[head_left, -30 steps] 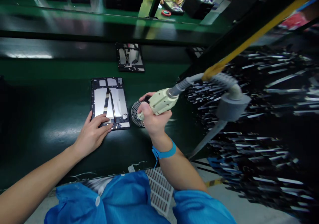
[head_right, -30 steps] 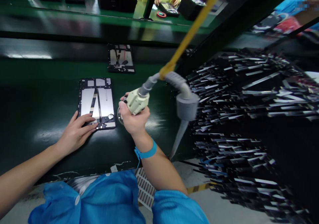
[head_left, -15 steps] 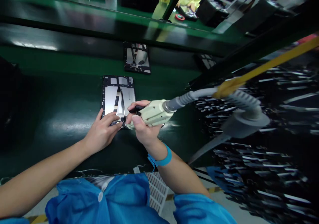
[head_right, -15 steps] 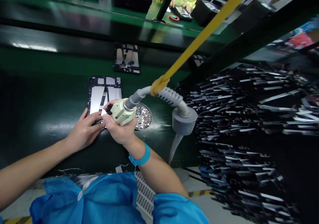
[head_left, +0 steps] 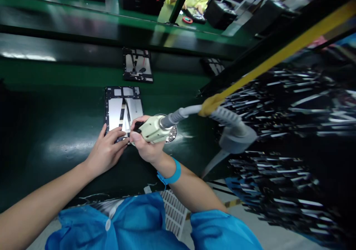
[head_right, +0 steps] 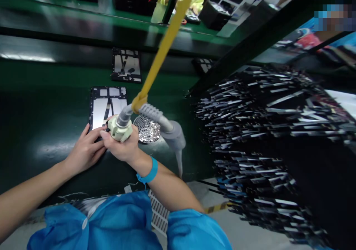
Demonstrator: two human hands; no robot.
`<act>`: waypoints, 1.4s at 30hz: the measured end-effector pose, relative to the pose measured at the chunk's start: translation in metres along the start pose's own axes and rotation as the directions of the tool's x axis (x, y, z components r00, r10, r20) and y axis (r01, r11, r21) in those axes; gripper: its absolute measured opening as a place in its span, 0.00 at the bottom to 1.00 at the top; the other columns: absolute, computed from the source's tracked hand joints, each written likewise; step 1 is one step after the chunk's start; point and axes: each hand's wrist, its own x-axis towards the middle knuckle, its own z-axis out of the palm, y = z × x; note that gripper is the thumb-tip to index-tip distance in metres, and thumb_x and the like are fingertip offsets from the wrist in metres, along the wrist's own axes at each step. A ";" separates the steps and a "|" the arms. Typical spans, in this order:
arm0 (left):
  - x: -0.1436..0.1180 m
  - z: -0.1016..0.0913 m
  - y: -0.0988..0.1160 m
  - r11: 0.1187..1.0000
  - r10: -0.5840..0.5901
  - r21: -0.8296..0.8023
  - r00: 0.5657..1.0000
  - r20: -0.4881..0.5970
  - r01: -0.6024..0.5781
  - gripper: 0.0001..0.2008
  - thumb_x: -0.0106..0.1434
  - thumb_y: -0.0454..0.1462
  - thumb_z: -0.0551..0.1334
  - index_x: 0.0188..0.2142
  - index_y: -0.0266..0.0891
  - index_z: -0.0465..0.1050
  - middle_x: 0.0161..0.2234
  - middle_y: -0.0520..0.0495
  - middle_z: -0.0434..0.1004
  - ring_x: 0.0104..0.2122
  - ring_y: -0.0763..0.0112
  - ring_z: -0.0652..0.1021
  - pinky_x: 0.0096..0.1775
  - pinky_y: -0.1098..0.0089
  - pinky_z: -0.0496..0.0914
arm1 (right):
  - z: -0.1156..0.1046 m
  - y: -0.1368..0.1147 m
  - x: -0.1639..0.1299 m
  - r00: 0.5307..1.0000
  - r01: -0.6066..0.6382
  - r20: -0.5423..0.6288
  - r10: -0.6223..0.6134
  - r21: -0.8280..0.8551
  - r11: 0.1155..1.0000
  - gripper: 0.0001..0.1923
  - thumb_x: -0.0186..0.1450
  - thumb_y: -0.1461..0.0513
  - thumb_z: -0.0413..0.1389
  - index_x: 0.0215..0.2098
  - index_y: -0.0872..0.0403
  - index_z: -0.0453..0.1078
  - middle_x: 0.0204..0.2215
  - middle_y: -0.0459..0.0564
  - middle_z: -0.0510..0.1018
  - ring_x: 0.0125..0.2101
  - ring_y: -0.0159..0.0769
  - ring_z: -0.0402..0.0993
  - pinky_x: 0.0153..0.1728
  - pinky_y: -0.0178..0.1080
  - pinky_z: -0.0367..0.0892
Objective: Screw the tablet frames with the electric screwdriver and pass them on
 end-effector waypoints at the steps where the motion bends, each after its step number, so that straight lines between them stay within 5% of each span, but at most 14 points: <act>1: 0.000 0.000 0.000 1.000 0.002 -0.001 1.000 -0.006 -0.002 0.15 0.71 0.32 0.58 0.53 0.45 0.78 0.56 0.38 0.76 0.62 0.49 0.72 0.64 0.33 0.58 | 0.001 -0.001 0.000 1.000 0.006 0.001 -0.006 0.004 1.000 0.14 0.63 0.57 0.64 0.45 0.49 0.70 0.35 0.47 0.77 0.30 0.34 0.78 0.32 0.40 0.78; 5: -0.001 0.003 -0.003 1.000 0.001 -0.015 1.000 -0.022 -0.001 0.15 0.71 0.33 0.59 0.53 0.45 0.79 0.55 0.39 0.77 0.62 0.50 0.72 0.65 0.34 0.56 | -0.007 -0.009 0.006 1.000 0.030 -0.008 -0.030 0.068 0.997 0.14 0.64 0.57 0.64 0.47 0.49 0.71 0.38 0.48 0.79 0.26 0.32 0.76 0.28 0.39 0.77; 9: -0.002 0.005 -0.006 1.000 0.007 -0.011 1.000 -0.011 -0.007 0.13 0.72 0.35 0.59 0.51 0.43 0.79 0.54 0.41 0.78 0.60 0.52 0.73 0.65 0.35 0.56 | -0.033 -0.014 0.018 0.962 0.122 -0.251 -0.107 0.044 0.992 0.12 0.66 0.58 0.61 0.47 0.47 0.70 0.38 0.45 0.78 0.20 0.28 0.74 0.21 0.36 0.72; 12: -0.001 0.004 -0.006 1.000 0.011 -0.012 1.000 -0.012 -0.011 0.12 0.73 0.35 0.58 0.51 0.43 0.79 0.54 0.41 0.78 0.60 0.53 0.74 0.66 0.36 0.55 | -0.048 -0.008 0.025 0.925 0.077 -0.367 -0.093 -0.058 0.995 0.11 0.65 0.58 0.62 0.45 0.48 0.69 0.35 0.43 0.77 0.19 0.27 0.73 0.20 0.36 0.71; 32: -0.003 0.006 -0.009 0.999 0.018 -0.033 0.999 -0.027 -0.019 0.13 0.72 0.34 0.59 0.52 0.43 0.79 0.54 0.41 0.77 0.61 0.53 0.74 0.67 0.37 0.54 | -0.047 0.008 0.024 0.943 0.012 -0.331 -0.024 -0.039 0.999 0.14 0.62 0.58 0.64 0.45 0.50 0.70 0.31 0.42 0.78 0.19 0.27 0.73 0.22 0.34 0.72; 39: 0.000 0.007 -0.006 0.997 -0.022 -0.072 1.000 -0.017 0.021 0.17 0.71 0.39 0.61 0.58 0.41 0.75 0.55 0.39 0.78 0.62 0.51 0.73 0.68 0.37 0.52 | -0.043 -0.016 0.031 0.910 0.066 -0.407 -0.077 -0.041 0.997 0.12 0.65 0.57 0.61 0.45 0.49 0.68 0.34 0.44 0.76 0.17 0.27 0.72 0.18 0.34 0.70; 42: 0.000 0.008 -0.006 0.995 -0.034 -0.089 0.999 -0.015 0.032 0.17 0.71 0.39 0.62 0.57 0.41 0.74 0.55 0.39 0.78 0.62 0.51 0.73 0.68 0.37 0.52 | -0.029 -0.026 0.028 0.944 0.086 -0.320 -0.076 0.015 0.996 0.13 0.66 0.55 0.60 0.48 0.47 0.67 0.36 0.44 0.76 0.18 0.27 0.73 0.18 0.35 0.70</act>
